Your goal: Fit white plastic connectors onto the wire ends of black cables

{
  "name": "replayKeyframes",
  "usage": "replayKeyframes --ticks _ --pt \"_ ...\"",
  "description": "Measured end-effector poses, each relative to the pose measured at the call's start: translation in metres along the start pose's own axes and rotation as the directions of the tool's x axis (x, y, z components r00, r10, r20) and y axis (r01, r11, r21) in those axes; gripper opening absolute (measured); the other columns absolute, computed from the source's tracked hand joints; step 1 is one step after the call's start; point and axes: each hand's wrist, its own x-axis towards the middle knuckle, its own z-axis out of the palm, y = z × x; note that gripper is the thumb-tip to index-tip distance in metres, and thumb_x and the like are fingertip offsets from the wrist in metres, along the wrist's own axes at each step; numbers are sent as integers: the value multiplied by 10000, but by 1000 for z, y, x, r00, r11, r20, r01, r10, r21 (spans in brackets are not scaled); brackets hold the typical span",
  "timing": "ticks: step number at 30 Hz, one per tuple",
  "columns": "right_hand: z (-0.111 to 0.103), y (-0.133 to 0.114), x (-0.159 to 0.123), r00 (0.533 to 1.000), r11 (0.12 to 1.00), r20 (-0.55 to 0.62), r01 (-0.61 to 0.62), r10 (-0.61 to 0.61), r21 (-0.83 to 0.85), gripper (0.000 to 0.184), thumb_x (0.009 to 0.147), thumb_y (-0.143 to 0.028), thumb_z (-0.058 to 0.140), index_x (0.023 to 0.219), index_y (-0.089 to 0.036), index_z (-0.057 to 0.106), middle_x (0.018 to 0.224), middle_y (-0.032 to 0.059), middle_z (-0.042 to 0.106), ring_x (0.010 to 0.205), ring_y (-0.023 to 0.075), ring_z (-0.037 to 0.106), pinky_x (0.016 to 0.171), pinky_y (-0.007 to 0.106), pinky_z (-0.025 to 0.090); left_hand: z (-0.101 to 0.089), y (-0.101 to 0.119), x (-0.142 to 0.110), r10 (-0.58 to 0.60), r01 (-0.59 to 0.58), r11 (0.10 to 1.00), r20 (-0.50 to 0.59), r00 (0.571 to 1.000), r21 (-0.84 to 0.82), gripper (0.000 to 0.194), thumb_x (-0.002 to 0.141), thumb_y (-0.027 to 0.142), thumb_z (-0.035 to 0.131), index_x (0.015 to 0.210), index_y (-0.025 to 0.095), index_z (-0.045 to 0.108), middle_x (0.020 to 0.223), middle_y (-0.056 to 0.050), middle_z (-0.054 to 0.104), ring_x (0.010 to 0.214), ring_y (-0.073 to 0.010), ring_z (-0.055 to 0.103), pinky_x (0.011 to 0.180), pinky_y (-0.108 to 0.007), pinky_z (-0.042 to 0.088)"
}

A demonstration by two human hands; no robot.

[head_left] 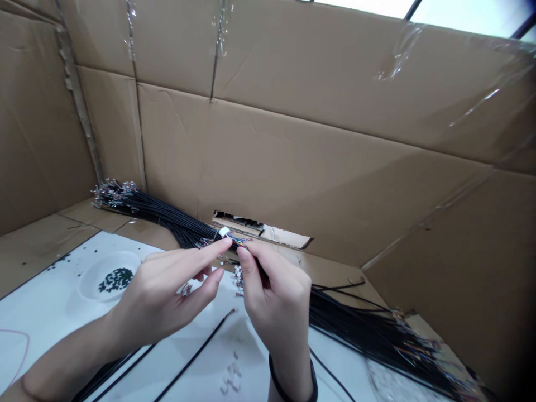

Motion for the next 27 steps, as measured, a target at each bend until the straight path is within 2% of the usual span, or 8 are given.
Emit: replayKeyframes --ticks 7,18,27 --pt "0 0 0 1000 1000 7 7 -7 -10 161 907 -105 523 830 -111 664 663 21 667 560 108 597 548 215 434 -1 0 2 -7 7 1000 37 999 -2 290 887 105 589 1177 101 604 796 17 713 592 -42 613 647 -150 483" --pt "-1 0 -1 1000 1000 1 9 -9 7 144 900 -96 535 830 -114 660 692 26 684 591 109 615 572 214 453 -1 1 1 -14 14 1000 5 1000 -11 309 865 94 607 1175 96 612 769 24 705 593 -38 614 648 -141 492" --pt "1 0 -1 1000 1000 1 14 -14 -8 157 902 -108 538 811 -116 667 639 17 655 513 97 547 513 218 425 -2 2 0 -22 22 999 8 1000 -28 324 862 95 614 1186 103 611 780 17 715 600 -47 631 633 -140 510"
